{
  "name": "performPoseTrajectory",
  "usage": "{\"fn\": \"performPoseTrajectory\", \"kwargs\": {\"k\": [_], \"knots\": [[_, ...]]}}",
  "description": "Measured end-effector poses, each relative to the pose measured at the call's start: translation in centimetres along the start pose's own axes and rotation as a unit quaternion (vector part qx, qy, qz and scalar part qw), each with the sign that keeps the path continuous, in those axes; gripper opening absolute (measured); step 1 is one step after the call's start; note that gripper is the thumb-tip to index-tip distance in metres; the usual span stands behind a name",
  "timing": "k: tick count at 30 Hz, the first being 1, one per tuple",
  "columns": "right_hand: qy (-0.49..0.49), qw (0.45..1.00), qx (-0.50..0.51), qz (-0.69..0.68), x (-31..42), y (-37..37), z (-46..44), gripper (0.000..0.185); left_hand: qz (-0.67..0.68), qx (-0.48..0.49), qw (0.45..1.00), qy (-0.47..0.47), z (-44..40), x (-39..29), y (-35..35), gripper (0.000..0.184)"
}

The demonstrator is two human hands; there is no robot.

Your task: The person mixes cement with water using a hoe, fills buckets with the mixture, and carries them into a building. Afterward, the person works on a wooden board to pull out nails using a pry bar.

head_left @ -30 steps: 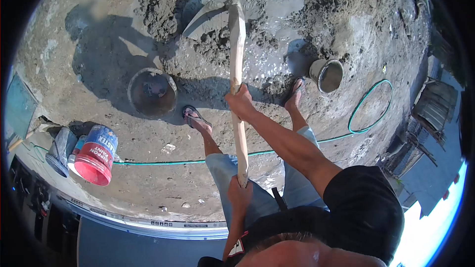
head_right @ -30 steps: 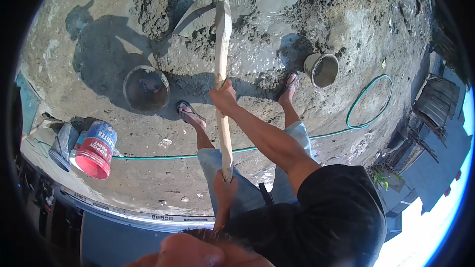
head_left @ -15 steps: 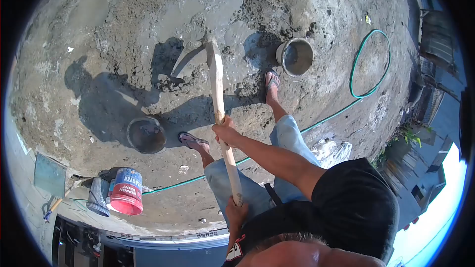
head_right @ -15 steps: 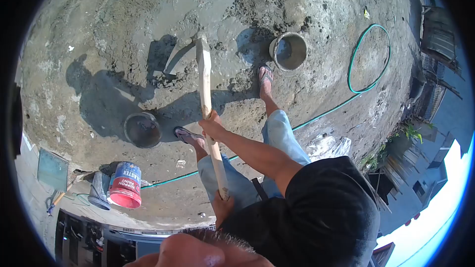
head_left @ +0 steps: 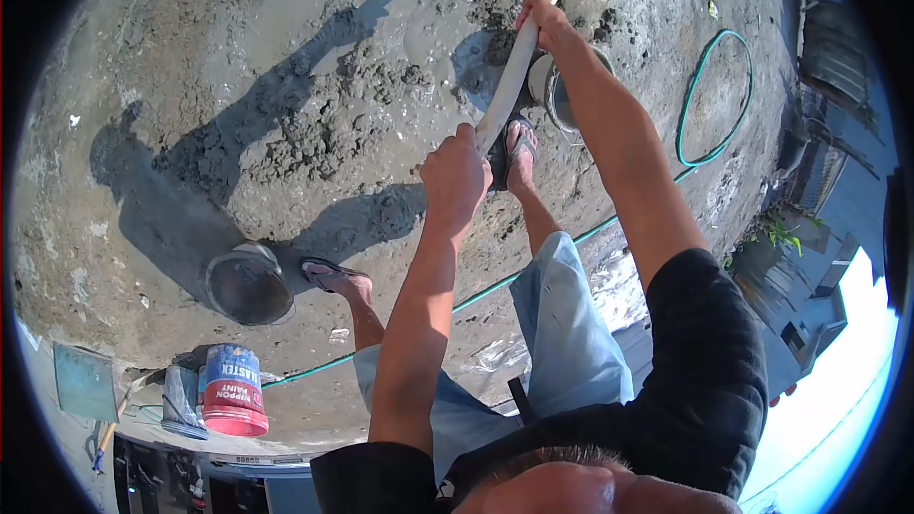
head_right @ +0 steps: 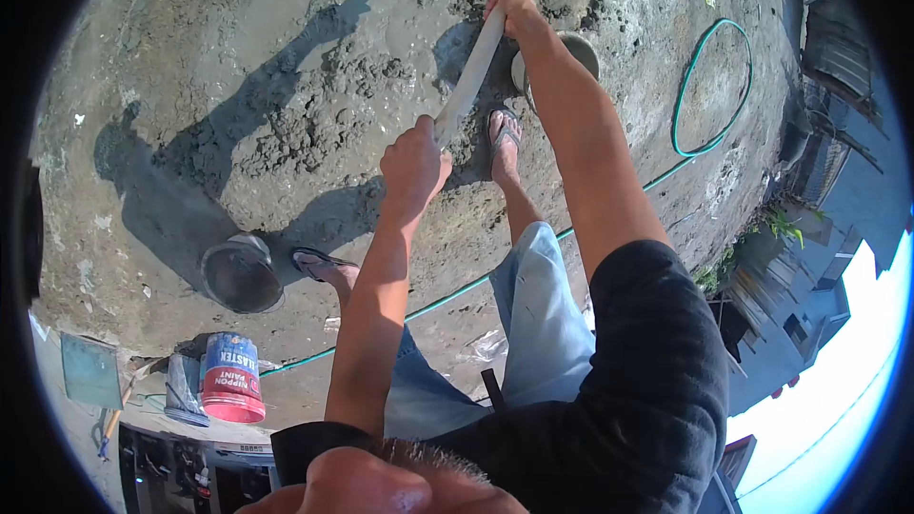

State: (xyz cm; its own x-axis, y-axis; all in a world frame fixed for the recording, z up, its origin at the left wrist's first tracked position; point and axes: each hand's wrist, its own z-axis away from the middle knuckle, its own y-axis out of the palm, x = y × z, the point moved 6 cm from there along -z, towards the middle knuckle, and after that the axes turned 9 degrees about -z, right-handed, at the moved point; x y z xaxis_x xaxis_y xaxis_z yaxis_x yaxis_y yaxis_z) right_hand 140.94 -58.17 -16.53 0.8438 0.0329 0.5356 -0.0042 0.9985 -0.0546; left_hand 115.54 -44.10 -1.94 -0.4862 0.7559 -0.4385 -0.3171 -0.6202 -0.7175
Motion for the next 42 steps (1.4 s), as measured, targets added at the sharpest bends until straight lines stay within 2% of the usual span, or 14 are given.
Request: {"fn": "performPoseTrajectory", "kwargs": {"k": [4, 6, 12, 16, 22, 24, 26, 29, 31, 33, 36, 38, 40, 42], "knots": [[0.043, 0.996, -0.052, -0.067, -9.9, 0.0, 3.9, 0.015, 0.012, 0.093, 0.995, -0.038, 7.7, 4.2, 1.1, 0.030], [0.058, 0.994, -0.077, -0.043, -13.2, 1.8, 9.0, 0.014, 0.021, 0.119, 0.992, -0.046, 11.8, 7.5, -1.6, 0.032], [0.169, 0.951, -0.100, -0.237, -25.7, 10.4, 20.3, 0.012, -0.095, 0.147, 0.984, -0.036, 20.6, 18.5, -11.9, 0.028], [0.228, 0.946, -0.137, -0.185, -30.5, 19.0, 28.5, 0.014, -0.147, 0.153, 0.977, -0.032, 25.3, 25.0, -19.1, 0.021], [0.314, 0.930, -0.093, -0.167, -37.7, 27.4, 39.1, 0.011, -0.172, 0.165, 0.960, -0.144, 37.6, 29.2, -23.2, 0.023], [0.244, 0.964, -0.019, -0.102, -36.7, 27.9, 41.5, 0.013, -0.104, 0.162, 0.957, -0.218, 41.8, 28.4, -21.8, 0.026], [0.251, 0.964, 0.023, -0.088, -34.9, 27.8, 42.4, 0.013, -0.006, 0.131, 0.953, -0.274, 45.3, 26.3, -18.8, 0.029], [0.033, 0.986, 0.049, 0.157, -29.5, 26.4, 40.1, 0.026, 0.150, 0.048, 0.937, -0.313, 45.4, 21.9, -11.5, 0.033], [-0.047, 0.946, 0.066, 0.314, -23.0, 28.5, 36.0, 0.038, 0.262, 0.003, 0.909, -0.323, 39.5, 19.5, -7.3, 0.038], [-0.104, 0.922, 0.106, 0.359, -17.9, 32.0, 31.1, 0.049, 0.367, -0.038, 0.872, -0.321, 32.2, 17.8, -4.1, 0.035], [-0.087, 0.885, 0.157, 0.430, -15.1, 38.1, 22.9, 0.049, 0.477, -0.122, 0.819, -0.294, 23.4, 16.8, -6.2, 0.032], [-0.114, 0.870, 0.146, 0.458, -16.1, 39.8, 22.4, 0.048, 0.507, -0.109, 0.795, -0.314, 22.5, 16.5, -6.7, 0.030], [-0.073, 0.797, 0.124, 0.587, -18.3, 39.9, 23.9, 0.051, 0.532, -0.105, 0.772, -0.333, 23.0, 16.1, -6.1, 0.030], [-0.102, 0.752, 0.094, 0.644, -21.4, 36.6, 25.9, 0.053, 0.606, -0.082, 0.707, -0.355, 28.0, 14.0, -3.5, 0.029]]}}
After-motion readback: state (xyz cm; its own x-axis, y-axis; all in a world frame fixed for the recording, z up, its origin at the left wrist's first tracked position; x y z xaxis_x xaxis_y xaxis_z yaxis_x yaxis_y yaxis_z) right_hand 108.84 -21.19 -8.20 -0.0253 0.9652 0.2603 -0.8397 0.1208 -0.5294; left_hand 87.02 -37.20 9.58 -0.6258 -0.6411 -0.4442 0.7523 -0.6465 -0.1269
